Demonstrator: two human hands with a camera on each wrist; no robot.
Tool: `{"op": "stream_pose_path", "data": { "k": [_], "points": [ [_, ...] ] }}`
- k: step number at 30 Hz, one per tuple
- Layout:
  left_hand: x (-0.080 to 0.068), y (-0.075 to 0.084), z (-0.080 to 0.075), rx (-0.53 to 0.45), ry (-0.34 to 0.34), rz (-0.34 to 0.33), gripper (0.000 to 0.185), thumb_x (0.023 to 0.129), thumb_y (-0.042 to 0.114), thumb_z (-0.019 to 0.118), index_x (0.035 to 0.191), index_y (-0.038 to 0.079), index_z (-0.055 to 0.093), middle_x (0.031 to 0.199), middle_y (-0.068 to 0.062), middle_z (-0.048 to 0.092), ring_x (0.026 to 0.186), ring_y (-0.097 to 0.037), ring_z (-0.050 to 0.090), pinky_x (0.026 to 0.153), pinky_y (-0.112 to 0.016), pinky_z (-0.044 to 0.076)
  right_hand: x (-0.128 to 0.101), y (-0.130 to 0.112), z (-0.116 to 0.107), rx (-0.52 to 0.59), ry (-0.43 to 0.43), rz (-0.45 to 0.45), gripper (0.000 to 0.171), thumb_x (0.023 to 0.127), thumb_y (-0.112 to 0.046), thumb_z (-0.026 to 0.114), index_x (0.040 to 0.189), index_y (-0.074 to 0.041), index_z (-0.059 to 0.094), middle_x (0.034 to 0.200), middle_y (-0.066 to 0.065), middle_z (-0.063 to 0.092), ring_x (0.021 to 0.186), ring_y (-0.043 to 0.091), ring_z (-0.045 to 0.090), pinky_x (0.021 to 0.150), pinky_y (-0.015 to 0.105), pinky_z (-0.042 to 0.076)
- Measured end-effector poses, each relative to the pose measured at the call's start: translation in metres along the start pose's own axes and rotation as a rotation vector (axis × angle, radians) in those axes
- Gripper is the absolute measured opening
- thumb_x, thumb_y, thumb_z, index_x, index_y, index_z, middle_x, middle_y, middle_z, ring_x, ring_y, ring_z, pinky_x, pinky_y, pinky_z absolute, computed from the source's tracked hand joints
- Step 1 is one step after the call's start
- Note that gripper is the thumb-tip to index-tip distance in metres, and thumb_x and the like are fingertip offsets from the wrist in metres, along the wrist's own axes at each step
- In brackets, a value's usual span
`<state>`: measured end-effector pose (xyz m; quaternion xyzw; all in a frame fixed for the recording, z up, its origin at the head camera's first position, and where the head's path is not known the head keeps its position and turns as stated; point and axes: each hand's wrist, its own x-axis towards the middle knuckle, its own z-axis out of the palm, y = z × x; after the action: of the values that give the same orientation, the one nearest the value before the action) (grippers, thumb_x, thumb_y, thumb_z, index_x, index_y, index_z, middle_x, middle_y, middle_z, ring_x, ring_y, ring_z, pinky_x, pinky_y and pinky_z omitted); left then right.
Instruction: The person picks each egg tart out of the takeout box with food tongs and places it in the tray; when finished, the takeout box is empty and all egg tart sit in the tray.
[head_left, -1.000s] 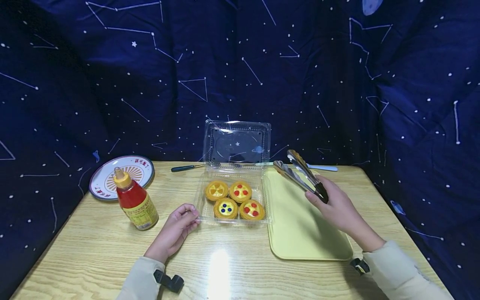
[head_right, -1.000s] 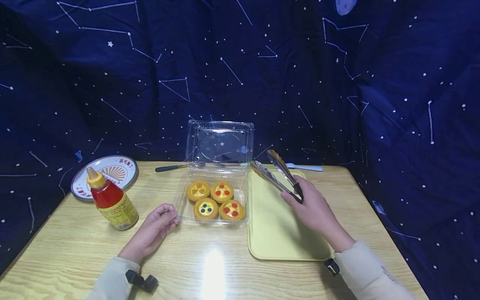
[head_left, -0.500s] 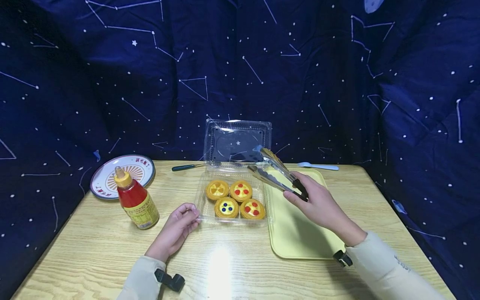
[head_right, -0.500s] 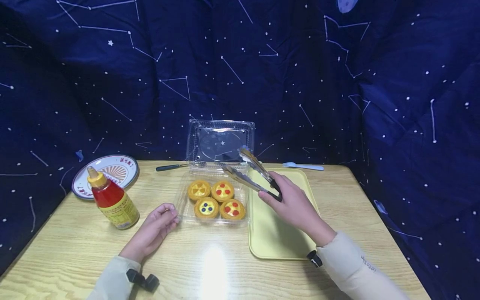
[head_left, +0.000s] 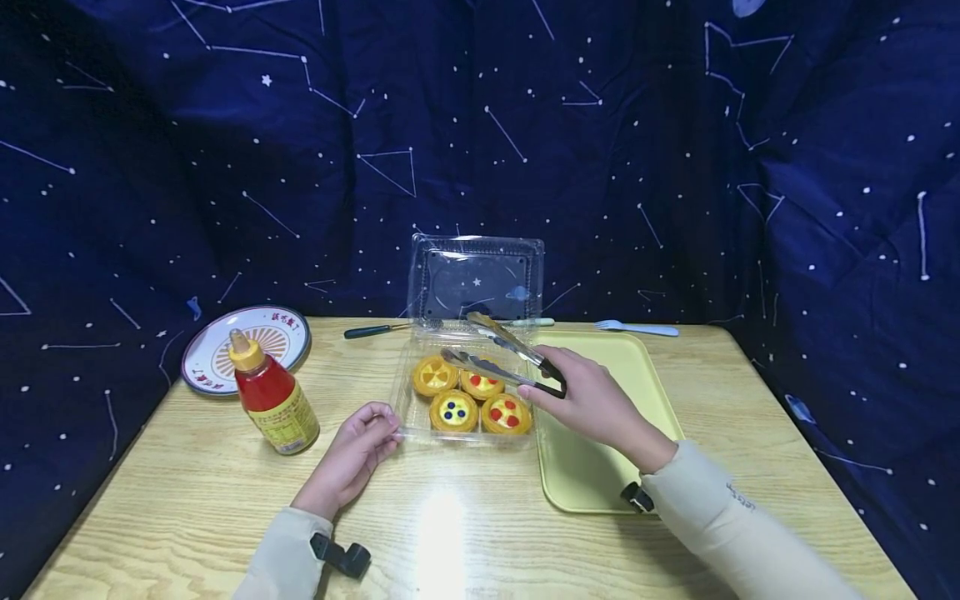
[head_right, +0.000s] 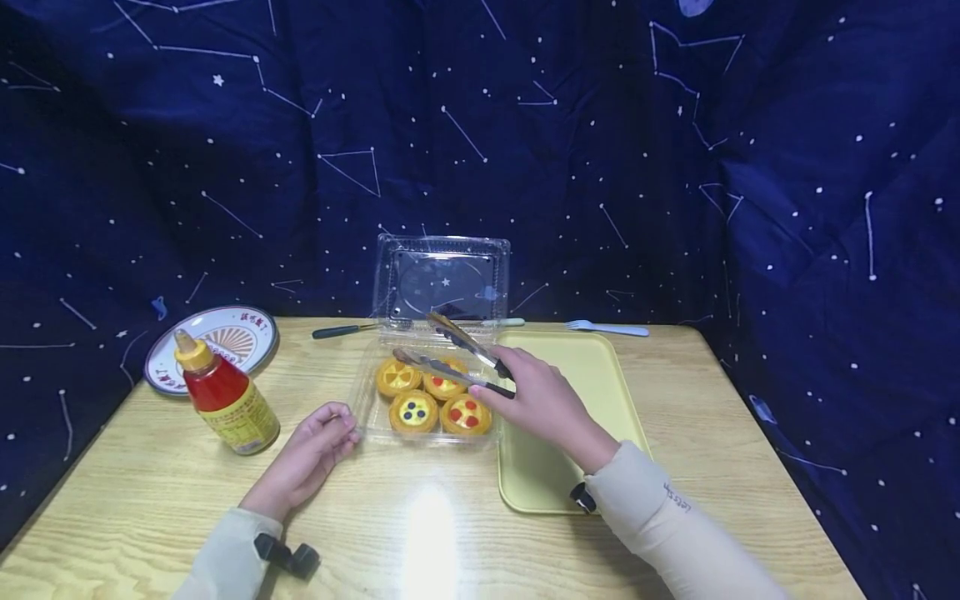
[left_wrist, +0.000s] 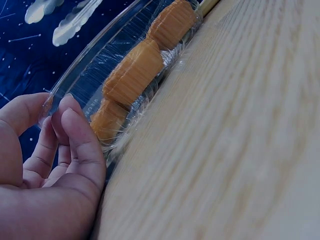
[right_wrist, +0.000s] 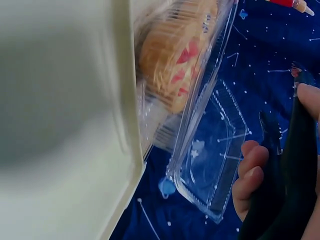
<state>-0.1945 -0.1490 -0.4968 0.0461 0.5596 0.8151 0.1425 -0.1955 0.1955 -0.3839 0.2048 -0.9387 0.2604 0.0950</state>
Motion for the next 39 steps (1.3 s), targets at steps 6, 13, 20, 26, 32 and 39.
{"op": "stream_pose_path", "data": {
  "k": [6, 13, 20, 26, 32, 39],
  "points": [
    [0.000, 0.001, 0.000, -0.011, 0.032, -0.010, 0.009, 0.097, 0.006, 0.060, 0.101, 0.010, 0.053, 0.093, -0.004, 0.059, 0.083, -0.013, 0.061, 0.073, -0.022, 0.052, 0.010, -0.006, 0.012, -0.093, -0.040, -0.007, 0.067, 0.088, -0.053, 0.069, 0.137, -0.010, 0.056, 0.132, 0.009, 0.061, 0.117, 0.030, 0.060, 0.095, 0.050, 0.049],
    [0.000, 0.001, -0.001, -0.007, 0.013, -0.001, 0.008, 0.098, 0.007, 0.059, 0.102, 0.009, 0.053, 0.093, -0.003, 0.060, 0.084, -0.013, 0.061, 0.075, -0.023, 0.052, 0.020, -0.010, 0.024, -0.200, -0.052, -0.062, 0.062, 0.090, -0.053, 0.066, 0.134, -0.011, 0.059, 0.126, 0.009, 0.064, 0.107, 0.029, 0.065, 0.084, 0.048, 0.055],
    [0.000, 0.000, -0.001, -0.011, 0.005, 0.005, 0.007, 0.098, 0.006, 0.059, 0.101, 0.010, 0.054, 0.092, -0.002, 0.060, 0.083, -0.012, 0.061, 0.074, -0.022, 0.052, 0.027, -0.008, 0.032, -0.276, -0.075, -0.092, 0.058, 0.092, -0.049, 0.067, 0.135, -0.012, 0.060, 0.119, 0.012, 0.067, 0.096, 0.030, 0.068, 0.072, 0.048, 0.057],
    [0.000, 0.001, -0.001, -0.001, 0.008, -0.003, 0.007, 0.097, 0.007, 0.059, 0.101, 0.010, 0.054, 0.092, -0.002, 0.060, 0.083, -0.011, 0.062, 0.075, -0.022, 0.053, 0.033, -0.005, 0.040, -0.292, -0.101, -0.078, 0.055, 0.090, -0.048, 0.069, 0.133, -0.014, 0.062, 0.111, 0.006, 0.068, 0.087, 0.024, 0.067, 0.067, 0.044, 0.056],
    [-0.001, 0.002, 0.001, -0.004, 0.023, -0.016, 0.008, 0.097, 0.006, 0.059, 0.100, 0.010, 0.053, 0.092, -0.002, 0.059, 0.082, -0.011, 0.061, 0.075, -0.022, 0.053, 0.038, -0.008, 0.047, -0.309, -0.144, -0.045, 0.056, 0.089, -0.050, 0.070, 0.134, -0.017, 0.062, 0.108, 0.004, 0.067, 0.083, 0.019, 0.063, 0.065, 0.039, 0.054],
    [0.000, 0.001, 0.001, -0.002, 0.033, -0.018, 0.008, 0.097, 0.005, 0.059, 0.101, 0.010, 0.053, 0.092, -0.003, 0.059, 0.082, -0.012, 0.062, 0.075, -0.022, 0.053, 0.040, -0.009, 0.050, -0.335, -0.168, -0.041, 0.056, 0.088, -0.050, 0.070, 0.134, -0.018, 0.062, 0.100, 0.003, 0.066, 0.074, 0.015, 0.056, 0.058, 0.034, 0.050]
  ]
}}
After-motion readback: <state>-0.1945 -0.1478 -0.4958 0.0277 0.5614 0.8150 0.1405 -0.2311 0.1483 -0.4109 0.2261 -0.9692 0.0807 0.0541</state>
